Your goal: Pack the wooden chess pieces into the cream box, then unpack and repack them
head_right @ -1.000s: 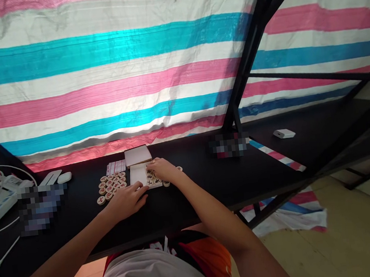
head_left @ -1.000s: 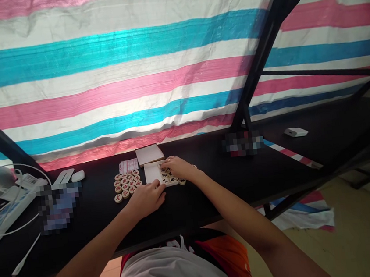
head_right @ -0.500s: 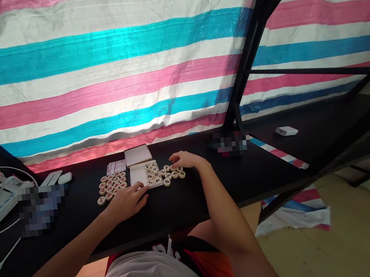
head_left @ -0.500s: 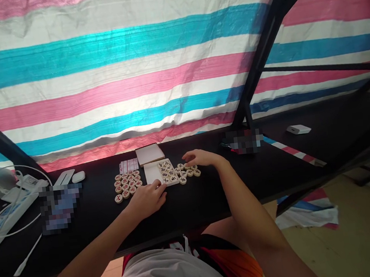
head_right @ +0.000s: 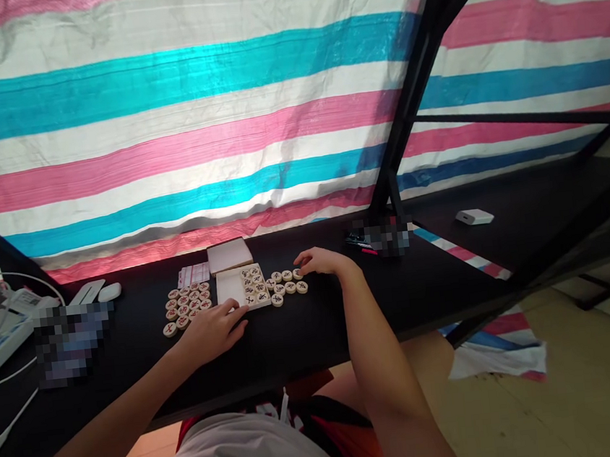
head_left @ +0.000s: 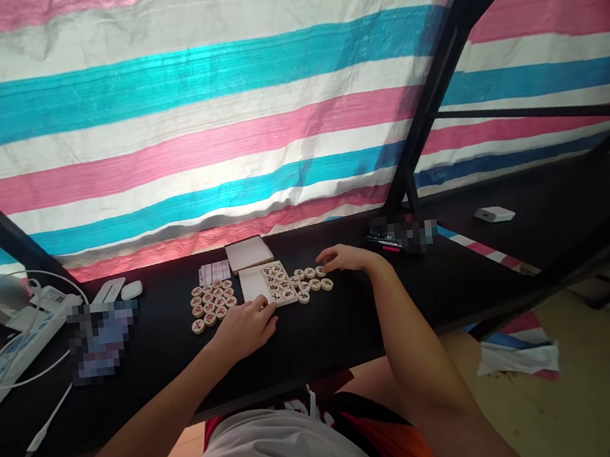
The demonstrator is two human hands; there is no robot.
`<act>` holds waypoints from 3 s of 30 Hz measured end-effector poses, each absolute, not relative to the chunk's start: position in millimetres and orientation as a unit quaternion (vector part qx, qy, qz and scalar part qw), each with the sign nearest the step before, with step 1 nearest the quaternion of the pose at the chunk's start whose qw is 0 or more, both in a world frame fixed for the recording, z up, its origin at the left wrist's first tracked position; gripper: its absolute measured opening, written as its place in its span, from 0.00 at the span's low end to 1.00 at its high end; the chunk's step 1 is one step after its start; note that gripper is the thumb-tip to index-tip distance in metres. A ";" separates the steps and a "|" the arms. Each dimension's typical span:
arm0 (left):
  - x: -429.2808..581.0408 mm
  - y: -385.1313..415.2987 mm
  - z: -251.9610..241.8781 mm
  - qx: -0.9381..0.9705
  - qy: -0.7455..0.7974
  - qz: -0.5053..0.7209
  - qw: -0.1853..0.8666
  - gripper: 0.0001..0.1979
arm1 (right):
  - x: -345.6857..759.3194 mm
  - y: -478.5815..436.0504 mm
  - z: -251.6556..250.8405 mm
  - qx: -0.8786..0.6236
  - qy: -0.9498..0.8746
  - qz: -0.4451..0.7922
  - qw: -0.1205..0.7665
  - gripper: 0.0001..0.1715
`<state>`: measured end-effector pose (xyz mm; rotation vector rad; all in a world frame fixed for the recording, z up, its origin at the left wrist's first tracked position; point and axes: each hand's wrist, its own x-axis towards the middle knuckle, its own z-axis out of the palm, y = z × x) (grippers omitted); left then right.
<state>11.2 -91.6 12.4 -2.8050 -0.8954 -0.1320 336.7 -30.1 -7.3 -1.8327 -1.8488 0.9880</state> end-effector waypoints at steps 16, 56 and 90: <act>10.6 -90.4 11.5 -0.947 -0.301 -0.050 0.098 0.15 | 298.2 -25.9 -4.7 -0.676 -0.678 0.115 0.265 0.15; 9.1 -87.3 12.3 -0.953 -0.284 -0.052 0.092 0.16 | 184.4 -15.6 -20.9 -0.476 -0.853 -0.029 0.211 0.15; 7.9 -85.9 7.8 -0.953 -0.283 -0.065 0.086 0.16 | 304.4 -24.1 -7.5 -0.580 -0.734 0.324 0.143 0.31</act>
